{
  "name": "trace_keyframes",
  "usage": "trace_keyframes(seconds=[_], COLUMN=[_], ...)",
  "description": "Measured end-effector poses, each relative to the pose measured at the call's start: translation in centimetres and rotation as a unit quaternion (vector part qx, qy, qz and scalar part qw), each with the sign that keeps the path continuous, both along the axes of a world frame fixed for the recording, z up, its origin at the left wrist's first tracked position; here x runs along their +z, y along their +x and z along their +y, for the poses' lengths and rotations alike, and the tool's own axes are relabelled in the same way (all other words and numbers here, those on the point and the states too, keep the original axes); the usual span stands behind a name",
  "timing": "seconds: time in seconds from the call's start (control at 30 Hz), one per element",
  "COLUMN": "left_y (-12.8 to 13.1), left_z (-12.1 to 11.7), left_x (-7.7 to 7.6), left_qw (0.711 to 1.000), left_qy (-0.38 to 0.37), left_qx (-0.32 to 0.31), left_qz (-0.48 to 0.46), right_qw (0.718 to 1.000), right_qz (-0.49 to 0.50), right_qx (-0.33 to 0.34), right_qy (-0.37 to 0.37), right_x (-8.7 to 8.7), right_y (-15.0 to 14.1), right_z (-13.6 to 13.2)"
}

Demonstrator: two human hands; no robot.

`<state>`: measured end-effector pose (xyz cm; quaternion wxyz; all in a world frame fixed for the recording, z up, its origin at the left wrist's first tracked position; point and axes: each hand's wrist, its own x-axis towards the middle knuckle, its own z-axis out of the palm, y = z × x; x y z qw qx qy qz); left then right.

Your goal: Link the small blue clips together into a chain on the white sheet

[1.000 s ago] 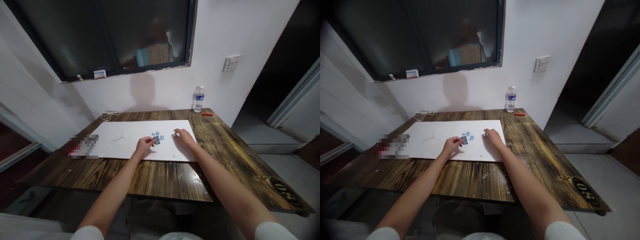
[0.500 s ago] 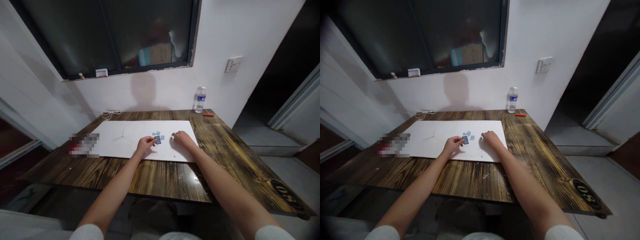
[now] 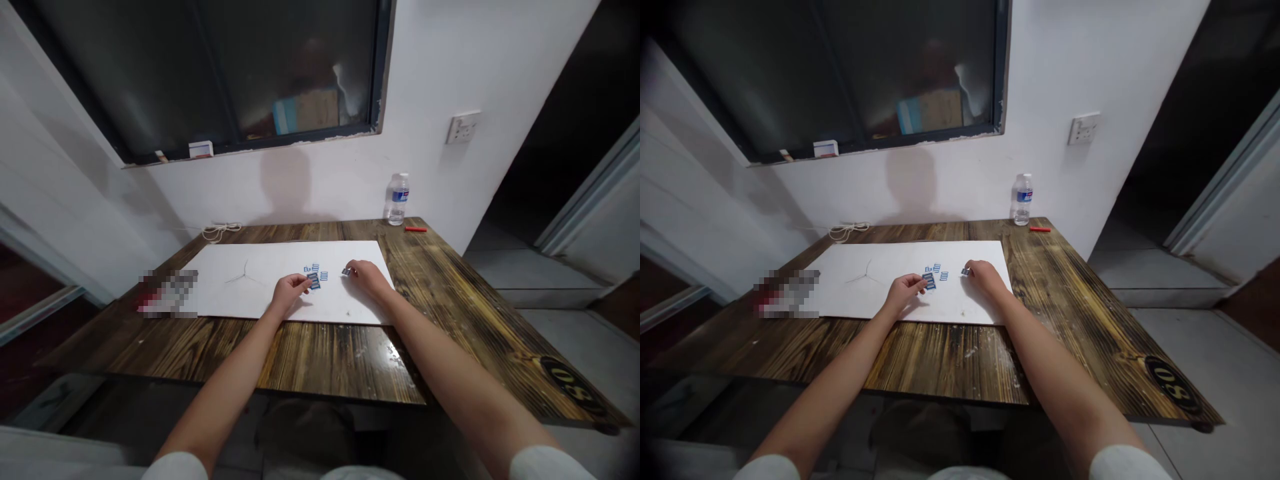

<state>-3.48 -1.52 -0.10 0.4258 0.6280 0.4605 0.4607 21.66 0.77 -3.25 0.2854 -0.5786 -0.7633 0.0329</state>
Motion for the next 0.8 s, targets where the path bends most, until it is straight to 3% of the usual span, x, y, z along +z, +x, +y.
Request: trace_keyframes(seconds=[0.17, 0.33, 0.43, 0.63, 0.8], left_y=[-0.1, 0.0, 0.1, 0.2, 0.1], left_z=[0.1, 0.0, -0.1, -0.4, -0.6], left_x=[-0.2, -0.2, 0.0, 0.3, 0.3], left_qw=[1.0, 1.0, 1.0, 1.0, 0.999], left_qy=[-0.003, -0.002, 0.001, 0.0, 0.002], left_qx=[0.007, 0.018, 0.024, 0.001, -0.029], left_qz=[-0.006, -0.013, -0.014, -0.012, -0.012], right_qw=[0.974, 0.881, 0.842, 0.884, 0.888], right_qz=[0.227, 0.452, 0.502, 0.43, 0.423], right_qx=[0.017, 0.098, 0.139, 0.124, 0.121], right_qy=[-0.01, -0.098, -0.138, -0.132, -0.137], right_x=[0.2, 1.7, 2.5, 2.0, 1.3], right_y=[-0.5, -3.2, -5.0, -6.8, -7.2], right_z=[0.5, -0.5, -1.6, -2.6, -2.3])
